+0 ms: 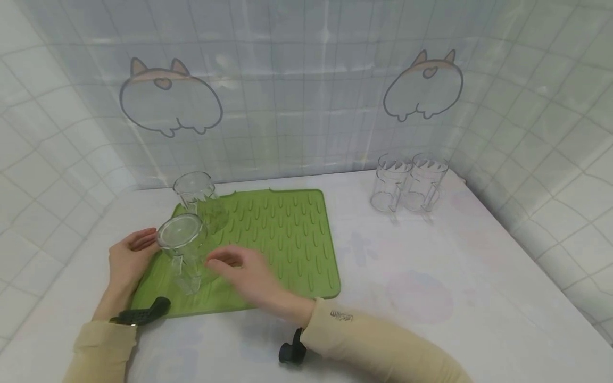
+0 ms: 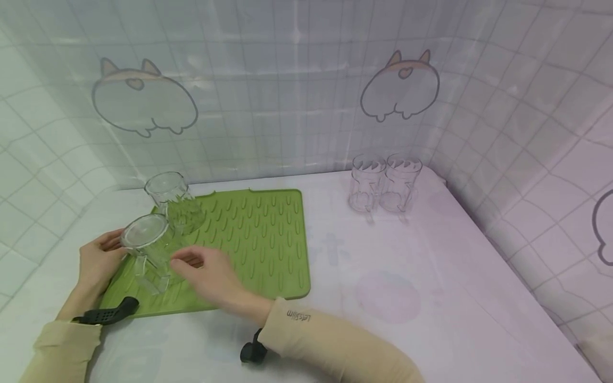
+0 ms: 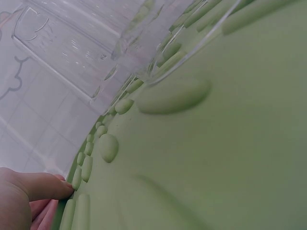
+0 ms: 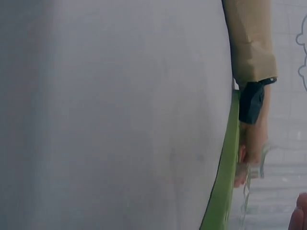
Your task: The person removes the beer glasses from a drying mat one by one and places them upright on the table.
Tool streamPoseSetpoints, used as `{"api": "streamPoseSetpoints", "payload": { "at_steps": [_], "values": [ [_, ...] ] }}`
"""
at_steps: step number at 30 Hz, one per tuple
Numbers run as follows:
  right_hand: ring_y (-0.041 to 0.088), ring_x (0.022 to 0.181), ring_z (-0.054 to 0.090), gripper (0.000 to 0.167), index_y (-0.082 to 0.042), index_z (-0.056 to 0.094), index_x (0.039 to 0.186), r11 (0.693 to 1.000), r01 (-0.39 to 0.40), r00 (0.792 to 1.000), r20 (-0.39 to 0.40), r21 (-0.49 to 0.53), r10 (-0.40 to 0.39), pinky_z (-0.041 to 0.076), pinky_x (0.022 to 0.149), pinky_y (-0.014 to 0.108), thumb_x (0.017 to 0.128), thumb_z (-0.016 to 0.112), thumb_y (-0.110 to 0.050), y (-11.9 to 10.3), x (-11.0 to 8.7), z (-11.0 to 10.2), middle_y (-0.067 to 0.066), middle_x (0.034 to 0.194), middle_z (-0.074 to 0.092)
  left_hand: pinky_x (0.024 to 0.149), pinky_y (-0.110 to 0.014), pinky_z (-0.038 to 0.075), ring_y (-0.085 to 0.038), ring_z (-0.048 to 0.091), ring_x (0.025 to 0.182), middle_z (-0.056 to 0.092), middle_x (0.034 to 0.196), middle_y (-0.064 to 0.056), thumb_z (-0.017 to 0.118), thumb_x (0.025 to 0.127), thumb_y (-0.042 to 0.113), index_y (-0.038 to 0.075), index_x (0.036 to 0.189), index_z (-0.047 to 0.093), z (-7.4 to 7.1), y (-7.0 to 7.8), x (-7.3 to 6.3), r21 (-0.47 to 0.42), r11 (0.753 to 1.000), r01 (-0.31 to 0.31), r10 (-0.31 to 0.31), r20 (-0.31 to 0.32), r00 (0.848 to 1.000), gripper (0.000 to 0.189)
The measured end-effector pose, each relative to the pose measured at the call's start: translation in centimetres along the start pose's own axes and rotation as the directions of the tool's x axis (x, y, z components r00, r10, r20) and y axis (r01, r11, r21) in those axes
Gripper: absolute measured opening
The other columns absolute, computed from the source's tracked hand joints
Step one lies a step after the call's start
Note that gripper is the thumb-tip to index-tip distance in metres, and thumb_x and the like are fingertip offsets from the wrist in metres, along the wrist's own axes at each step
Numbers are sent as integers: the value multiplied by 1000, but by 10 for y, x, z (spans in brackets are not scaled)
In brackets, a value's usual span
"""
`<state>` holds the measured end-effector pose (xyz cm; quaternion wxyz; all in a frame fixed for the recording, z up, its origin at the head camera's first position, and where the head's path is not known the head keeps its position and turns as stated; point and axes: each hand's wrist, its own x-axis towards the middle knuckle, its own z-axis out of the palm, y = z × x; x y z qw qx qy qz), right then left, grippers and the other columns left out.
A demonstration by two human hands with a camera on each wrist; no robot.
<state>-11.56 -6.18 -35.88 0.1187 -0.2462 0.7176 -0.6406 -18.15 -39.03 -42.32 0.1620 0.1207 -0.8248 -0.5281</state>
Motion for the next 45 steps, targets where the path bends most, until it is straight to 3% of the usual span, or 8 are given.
{"api": "streamPoseSetpoints", "payload": {
  "at_steps": [6,11,14,19,38,45],
  "values": [
    [-5,98,59,31,-19,70,120,999,-13,1000,5,-43,13,50,85,16,99,61,-39,0,2,13,-16,107,69,73,-1,50,19,61,81,62,84,37,72,92,13,16,119,66,0,1,-1,-1,1000,-11,11,5,1000,28],
    [-5,100,59,33,-19,69,122,998,-34,999,19,-54,35,50,87,15,97,63,-41,0,5,21,-17,109,69,73,0,49,19,61,80,62,85,38,73,92,15,6,129,63,0,1,0,9,1000,2,-2,7,1000,39],
    [-5,100,61,33,-18,70,122,999,-26,999,31,-32,27,51,87,15,97,64,-39,0,8,26,-15,110,71,73,0,50,19,61,80,61,84,38,73,92,15,4,131,62,0,0,0,11,1000,7,-7,2,1000,42],
    [-6,100,61,30,-19,70,122,1000,-1,999,43,-12,1,51,87,14,98,63,-37,1,10,33,-15,111,71,73,-1,50,19,61,80,62,85,38,72,92,13,12,126,65,0,0,-1,-6,1000,8,-8,1,1000,34],
    [-5,98,64,26,-11,69,119,982,10,1000,14,188,-13,53,85,14,101,60,-26,7,18,58,-5,110,74,74,0,49,21,59,81,59,86,40,73,93,19,-4,136,55,0,1,-6,47,999,-2,2,5,1000,52],
    [-5,97,65,23,-12,70,118,977,36,999,-18,209,-33,52,87,14,101,59,-25,8,20,61,-4,108,75,73,0,50,19,61,81,62,85,38,74,91,15,2,132,60,0,3,-4,1,1000,-7,7,-5,1000,45]
  ]
}}
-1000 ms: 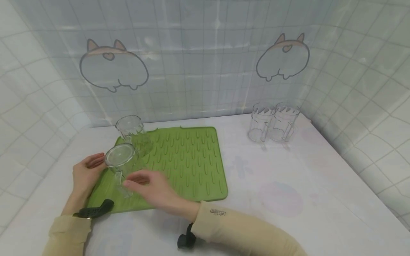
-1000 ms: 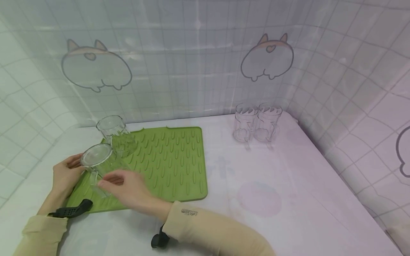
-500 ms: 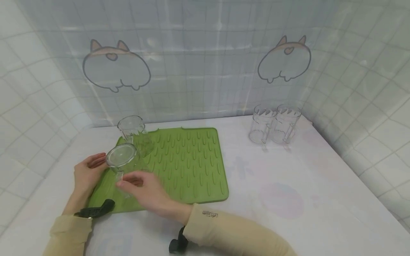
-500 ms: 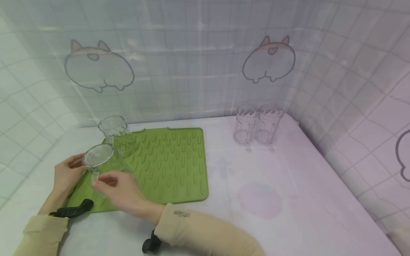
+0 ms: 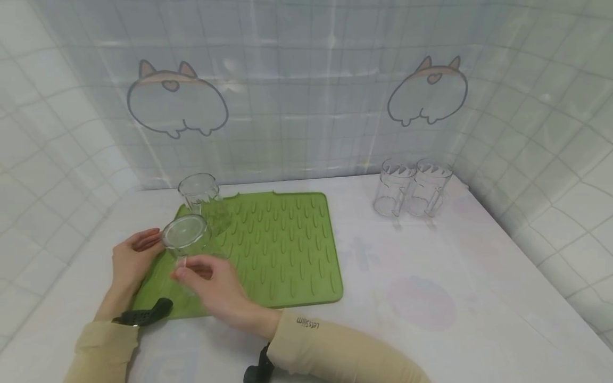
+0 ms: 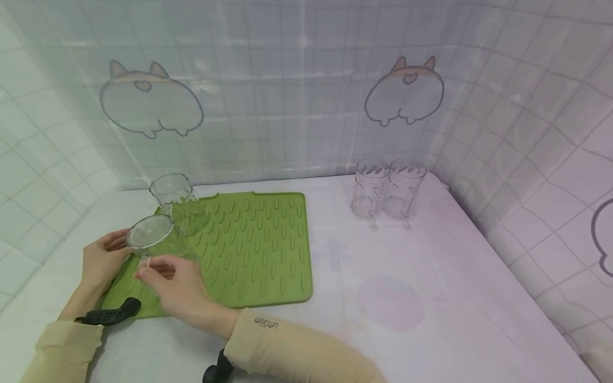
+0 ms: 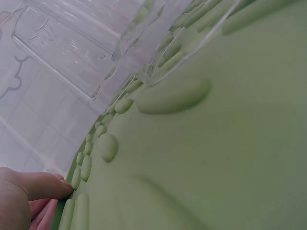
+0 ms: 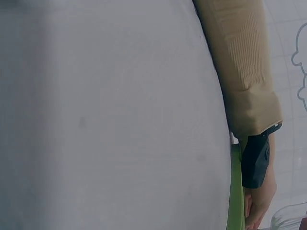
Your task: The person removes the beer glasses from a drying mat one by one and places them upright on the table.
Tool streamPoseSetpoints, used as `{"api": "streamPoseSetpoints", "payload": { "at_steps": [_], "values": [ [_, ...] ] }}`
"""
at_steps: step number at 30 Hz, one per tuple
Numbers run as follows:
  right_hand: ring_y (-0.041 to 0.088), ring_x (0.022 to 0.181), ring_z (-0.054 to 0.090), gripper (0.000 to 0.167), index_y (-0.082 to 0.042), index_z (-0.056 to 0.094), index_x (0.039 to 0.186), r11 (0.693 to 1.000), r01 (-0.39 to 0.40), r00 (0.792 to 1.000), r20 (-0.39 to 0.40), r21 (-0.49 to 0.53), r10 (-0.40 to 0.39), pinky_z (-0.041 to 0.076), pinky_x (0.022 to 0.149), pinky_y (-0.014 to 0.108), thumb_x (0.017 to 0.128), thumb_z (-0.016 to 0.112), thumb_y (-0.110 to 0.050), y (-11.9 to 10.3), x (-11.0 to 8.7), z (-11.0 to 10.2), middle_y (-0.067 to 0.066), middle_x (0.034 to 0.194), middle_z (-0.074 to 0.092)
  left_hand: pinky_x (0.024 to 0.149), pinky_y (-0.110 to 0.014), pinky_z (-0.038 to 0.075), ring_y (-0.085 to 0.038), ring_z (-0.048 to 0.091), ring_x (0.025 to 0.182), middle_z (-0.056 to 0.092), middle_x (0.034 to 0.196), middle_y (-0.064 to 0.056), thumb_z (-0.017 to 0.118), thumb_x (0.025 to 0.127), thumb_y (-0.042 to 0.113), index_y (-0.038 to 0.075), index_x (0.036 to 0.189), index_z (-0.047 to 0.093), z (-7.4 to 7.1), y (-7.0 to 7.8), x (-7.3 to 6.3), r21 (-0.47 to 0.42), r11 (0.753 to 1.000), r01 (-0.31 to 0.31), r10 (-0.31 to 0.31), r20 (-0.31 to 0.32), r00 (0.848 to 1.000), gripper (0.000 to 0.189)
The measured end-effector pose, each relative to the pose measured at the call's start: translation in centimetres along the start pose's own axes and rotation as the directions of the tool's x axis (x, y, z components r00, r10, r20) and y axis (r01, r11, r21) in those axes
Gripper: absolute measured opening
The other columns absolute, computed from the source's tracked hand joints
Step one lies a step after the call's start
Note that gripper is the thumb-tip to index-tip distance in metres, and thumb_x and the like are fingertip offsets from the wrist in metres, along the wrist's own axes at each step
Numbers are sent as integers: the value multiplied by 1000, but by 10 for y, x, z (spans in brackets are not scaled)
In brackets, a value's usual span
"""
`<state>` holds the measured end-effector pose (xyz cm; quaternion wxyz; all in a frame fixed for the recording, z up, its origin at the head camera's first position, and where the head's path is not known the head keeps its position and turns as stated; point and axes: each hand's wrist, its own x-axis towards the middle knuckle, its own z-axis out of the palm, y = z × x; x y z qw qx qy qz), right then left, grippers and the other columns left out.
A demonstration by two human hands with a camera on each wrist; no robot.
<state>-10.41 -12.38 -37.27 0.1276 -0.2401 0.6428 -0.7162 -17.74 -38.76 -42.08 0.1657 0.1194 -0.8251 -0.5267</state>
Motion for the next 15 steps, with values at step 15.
{"api": "streamPoseSetpoints", "payload": {
  "at_steps": [15],
  "values": [
    [-7,90,62,22,-11,69,114,998,22,999,-24,-58,-23,52,79,13,102,58,-26,0,-2,1,-7,99,74,73,0,50,18,63,81,65,85,36,74,91,12,-2,132,60,0,-6,3,-28,999,-23,22,-6,1000,46]
  ]
}}
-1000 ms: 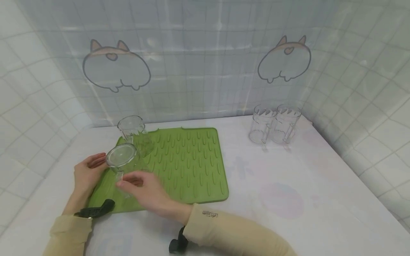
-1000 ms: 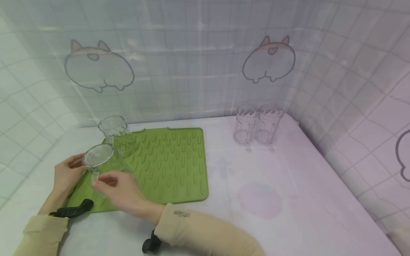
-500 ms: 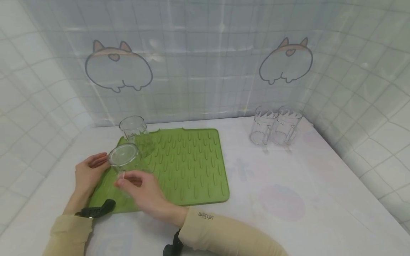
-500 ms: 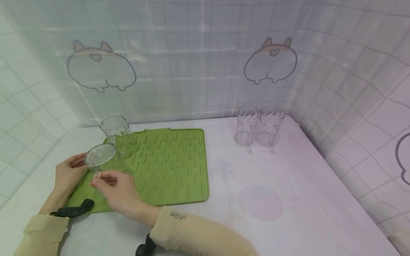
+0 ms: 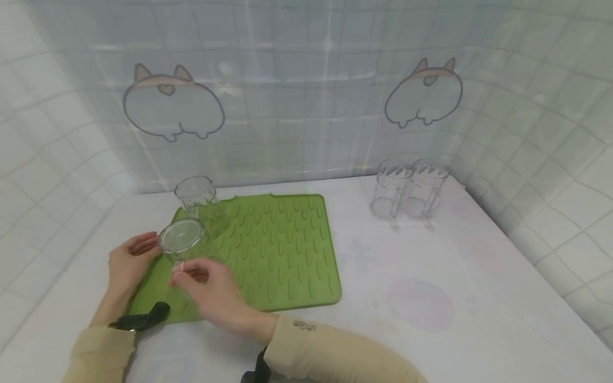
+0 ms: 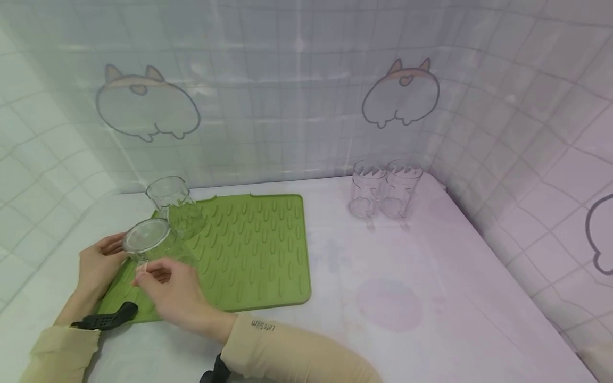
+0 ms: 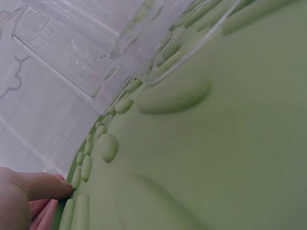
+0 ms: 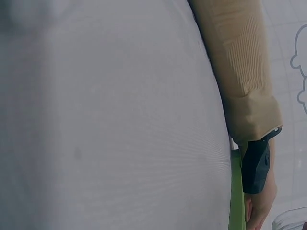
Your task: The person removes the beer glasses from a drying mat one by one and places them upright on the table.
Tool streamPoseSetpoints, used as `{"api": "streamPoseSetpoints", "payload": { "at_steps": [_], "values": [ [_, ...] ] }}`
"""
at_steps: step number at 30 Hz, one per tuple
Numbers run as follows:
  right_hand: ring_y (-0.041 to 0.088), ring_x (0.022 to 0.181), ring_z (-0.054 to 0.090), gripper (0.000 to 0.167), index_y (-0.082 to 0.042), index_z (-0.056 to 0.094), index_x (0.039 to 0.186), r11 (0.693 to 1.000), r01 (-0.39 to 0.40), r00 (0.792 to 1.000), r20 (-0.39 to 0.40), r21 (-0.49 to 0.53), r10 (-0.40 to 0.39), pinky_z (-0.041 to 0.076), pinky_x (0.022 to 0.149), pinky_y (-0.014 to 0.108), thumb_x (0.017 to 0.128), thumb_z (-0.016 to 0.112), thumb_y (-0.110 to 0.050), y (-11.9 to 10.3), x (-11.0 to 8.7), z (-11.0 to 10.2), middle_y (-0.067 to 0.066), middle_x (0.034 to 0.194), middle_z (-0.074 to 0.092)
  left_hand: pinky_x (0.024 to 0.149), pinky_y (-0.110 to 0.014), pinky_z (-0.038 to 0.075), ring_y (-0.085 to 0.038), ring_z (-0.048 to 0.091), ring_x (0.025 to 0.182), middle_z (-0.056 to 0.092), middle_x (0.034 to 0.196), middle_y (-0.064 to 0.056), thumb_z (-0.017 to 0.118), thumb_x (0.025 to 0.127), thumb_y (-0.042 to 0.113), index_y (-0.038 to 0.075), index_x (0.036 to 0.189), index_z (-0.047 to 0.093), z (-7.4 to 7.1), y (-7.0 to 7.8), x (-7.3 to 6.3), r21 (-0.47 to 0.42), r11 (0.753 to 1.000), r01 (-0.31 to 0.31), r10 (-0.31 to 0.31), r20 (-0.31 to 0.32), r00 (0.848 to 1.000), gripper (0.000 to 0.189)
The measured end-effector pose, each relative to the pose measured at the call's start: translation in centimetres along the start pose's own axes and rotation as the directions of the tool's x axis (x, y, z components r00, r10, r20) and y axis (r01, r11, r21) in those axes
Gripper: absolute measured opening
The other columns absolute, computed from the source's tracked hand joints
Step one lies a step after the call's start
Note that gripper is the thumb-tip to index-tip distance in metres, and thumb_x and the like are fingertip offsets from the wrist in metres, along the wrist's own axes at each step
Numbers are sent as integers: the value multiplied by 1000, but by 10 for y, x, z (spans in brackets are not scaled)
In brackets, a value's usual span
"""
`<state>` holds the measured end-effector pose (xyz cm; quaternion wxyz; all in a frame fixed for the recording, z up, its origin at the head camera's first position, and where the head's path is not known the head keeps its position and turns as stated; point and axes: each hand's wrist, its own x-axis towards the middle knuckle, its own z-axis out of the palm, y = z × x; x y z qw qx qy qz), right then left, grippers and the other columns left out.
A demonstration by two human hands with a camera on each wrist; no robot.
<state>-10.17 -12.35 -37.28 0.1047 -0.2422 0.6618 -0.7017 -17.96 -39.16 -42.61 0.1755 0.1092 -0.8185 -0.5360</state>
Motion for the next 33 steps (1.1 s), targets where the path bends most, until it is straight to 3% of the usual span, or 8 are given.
{"api": "streamPoseSetpoints", "payload": {
  "at_steps": [8,14,20,25,33],
  "values": [
    [-8,90,61,22,-13,69,113,1000,9,1000,-12,-24,-9,52,79,13,101,58,-27,-1,0,1,-10,99,74,73,0,50,19,62,80,63,85,37,74,91,13,2,130,62,0,3,1,13,1000,0,0,3,1000,41],
    [-9,92,60,24,-14,69,115,998,35,999,9,-59,-34,51,82,13,102,56,-29,-2,-3,0,-13,100,73,74,0,49,19,60,81,61,85,39,70,93,10,11,125,66,1,4,-1,41,999,-3,3,3,1000,32],
    [-9,92,60,24,-14,68,115,995,60,997,43,-76,-56,51,82,13,102,55,-29,-2,-6,-1,-12,102,73,74,0,48,21,57,81,56,84,42,64,93,8,1,134,60,0,4,-2,116,993,12,-12,-6,1000,42],
    [-9,93,59,23,-14,67,115,994,69,996,58,-79,-65,50,83,13,102,55,-28,-4,-9,-1,-11,103,73,72,0,47,22,56,81,55,84,42,60,91,6,2,134,60,-1,5,-3,147,989,17,-16,-13,1000,43],
    [-9,96,59,24,-14,67,116,997,61,997,43,-56,-58,49,86,14,102,55,-29,-10,-15,-5,-12,103,73,73,0,48,20,59,82,60,85,40,63,92,5,8,127,65,0,5,-2,64,998,-1,2,-8,1000,36]
  ]
}}
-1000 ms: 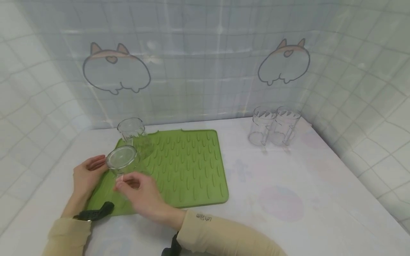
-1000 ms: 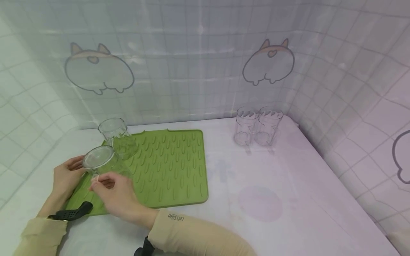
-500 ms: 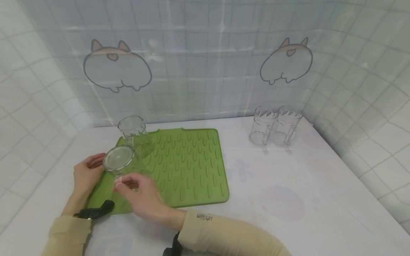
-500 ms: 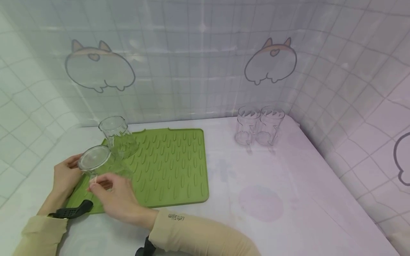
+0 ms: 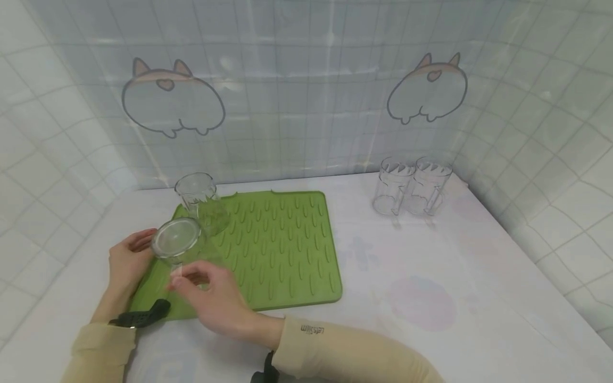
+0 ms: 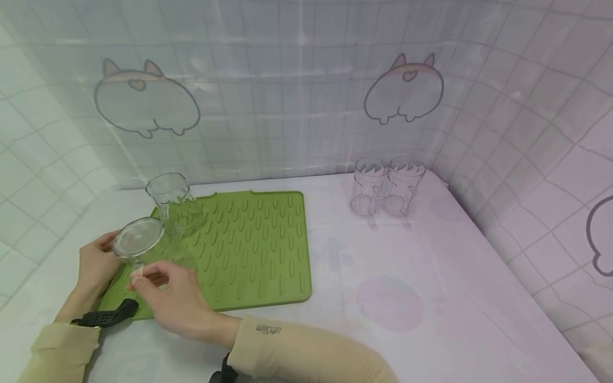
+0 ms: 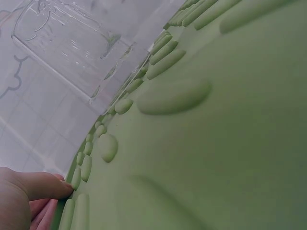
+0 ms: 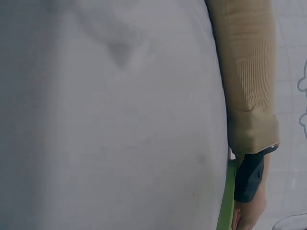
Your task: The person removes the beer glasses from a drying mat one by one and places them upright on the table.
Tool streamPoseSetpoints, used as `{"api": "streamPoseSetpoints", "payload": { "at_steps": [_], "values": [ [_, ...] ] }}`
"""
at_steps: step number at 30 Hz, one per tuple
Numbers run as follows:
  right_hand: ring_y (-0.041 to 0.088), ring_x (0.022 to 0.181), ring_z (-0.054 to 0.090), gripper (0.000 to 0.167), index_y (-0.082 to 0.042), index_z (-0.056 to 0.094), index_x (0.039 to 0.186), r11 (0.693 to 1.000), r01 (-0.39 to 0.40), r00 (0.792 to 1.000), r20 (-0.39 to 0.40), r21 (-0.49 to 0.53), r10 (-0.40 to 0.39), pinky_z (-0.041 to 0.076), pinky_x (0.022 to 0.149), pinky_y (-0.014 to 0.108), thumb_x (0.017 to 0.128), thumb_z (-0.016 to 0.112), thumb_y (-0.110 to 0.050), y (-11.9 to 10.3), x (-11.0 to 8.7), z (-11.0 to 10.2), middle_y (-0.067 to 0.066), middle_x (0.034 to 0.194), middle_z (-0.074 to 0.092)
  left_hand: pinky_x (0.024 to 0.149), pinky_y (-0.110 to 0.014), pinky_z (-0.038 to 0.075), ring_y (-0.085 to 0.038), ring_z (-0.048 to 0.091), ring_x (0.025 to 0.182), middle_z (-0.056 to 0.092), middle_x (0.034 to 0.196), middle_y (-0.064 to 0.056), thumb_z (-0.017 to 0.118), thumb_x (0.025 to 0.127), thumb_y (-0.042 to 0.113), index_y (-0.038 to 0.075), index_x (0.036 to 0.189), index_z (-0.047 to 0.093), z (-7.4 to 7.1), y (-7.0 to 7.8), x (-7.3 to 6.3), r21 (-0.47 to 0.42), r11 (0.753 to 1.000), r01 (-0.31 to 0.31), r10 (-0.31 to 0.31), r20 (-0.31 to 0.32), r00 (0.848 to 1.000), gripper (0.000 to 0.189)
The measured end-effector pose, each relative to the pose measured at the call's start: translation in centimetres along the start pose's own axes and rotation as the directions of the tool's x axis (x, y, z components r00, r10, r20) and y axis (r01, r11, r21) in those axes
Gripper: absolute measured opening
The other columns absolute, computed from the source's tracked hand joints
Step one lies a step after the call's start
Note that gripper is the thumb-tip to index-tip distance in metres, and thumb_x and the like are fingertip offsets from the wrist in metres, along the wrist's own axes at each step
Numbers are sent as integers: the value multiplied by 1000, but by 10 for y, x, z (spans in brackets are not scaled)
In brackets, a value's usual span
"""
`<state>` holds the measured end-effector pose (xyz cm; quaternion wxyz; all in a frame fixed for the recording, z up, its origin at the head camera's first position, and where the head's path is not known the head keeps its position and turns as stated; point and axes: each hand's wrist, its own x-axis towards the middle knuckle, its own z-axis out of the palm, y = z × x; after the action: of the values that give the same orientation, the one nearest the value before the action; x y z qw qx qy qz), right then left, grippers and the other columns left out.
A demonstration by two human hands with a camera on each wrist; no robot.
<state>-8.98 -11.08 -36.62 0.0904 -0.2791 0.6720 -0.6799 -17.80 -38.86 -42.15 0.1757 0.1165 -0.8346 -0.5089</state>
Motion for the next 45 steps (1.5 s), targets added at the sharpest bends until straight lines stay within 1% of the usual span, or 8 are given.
{"api": "streamPoseSetpoints", "payload": {
  "at_steps": [5,8,12,16,23,31,37,45],
  "values": [
    [-8,98,59,24,-16,67,116,1000,-18,1000,-5,17,19,49,89,15,102,54,-31,-2,-4,-7,-12,105,73,74,-2,51,16,64,83,67,87,33,69,92,5,0,129,62,2,-1,-1,-103,994,-22,23,8,1000,37],
    [-7,99,59,24,-15,67,116,999,-25,1000,-8,32,25,50,90,16,103,54,-30,-2,-5,-12,-8,105,74,75,-3,52,14,65,84,69,90,29,72,91,8,-4,131,59,4,-1,-1,-112,993,-23,25,10,1000,44],
    [-6,99,60,24,-11,66,117,999,-29,999,-18,44,30,51,90,16,103,54,-28,-2,-5,-21,-4,105,74,75,-2,51,16,64,85,68,92,31,73,91,12,-6,134,56,5,-1,-2,-57,998,-4,4,14,1000,50],
    [-5,97,61,23,-9,66,116,998,-25,999,-30,51,26,51,90,16,102,56,-25,-2,-5,-29,0,105,74,74,-1,51,18,63,84,67,91,33,73,91,12,-7,136,54,4,-2,-3,-39,999,14,-13,16,1000,52],
    [-3,99,62,23,-5,66,116,995,-27,998,-53,93,32,52,92,17,101,58,-21,-1,-5,-39,4,106,74,74,0,50,19,63,83,66,89,34,73,92,13,-8,135,54,3,-3,-5,-29,1000,10,-9,8,1000,52],
    [2,104,63,25,-4,64,118,997,-16,998,-54,73,20,51,97,19,102,56,-22,-5,-7,-52,6,109,73,73,1,48,20,61,82,64,89,37,73,92,17,-5,136,54,3,-2,-5,9,999,36,-36,14,999,53],
    [4,106,64,24,-7,65,118,998,-29,997,-75,63,34,50,98,20,102,56,-22,-4,-9,-62,6,110,73,74,1,48,20,61,82,64,89,36,73,92,15,-6,136,54,4,2,-4,6,1000,28,-28,15,1000,53],
    [7,105,65,24,-6,66,117,998,-35,993,-113,43,40,53,94,21,102,57,-23,-5,-10,-74,6,108,73,75,1,48,20,62,83,65,90,36,73,92,14,-8,136,53,2,1,-1,4,1000,-5,5,21,1000,53]
  ]
}}
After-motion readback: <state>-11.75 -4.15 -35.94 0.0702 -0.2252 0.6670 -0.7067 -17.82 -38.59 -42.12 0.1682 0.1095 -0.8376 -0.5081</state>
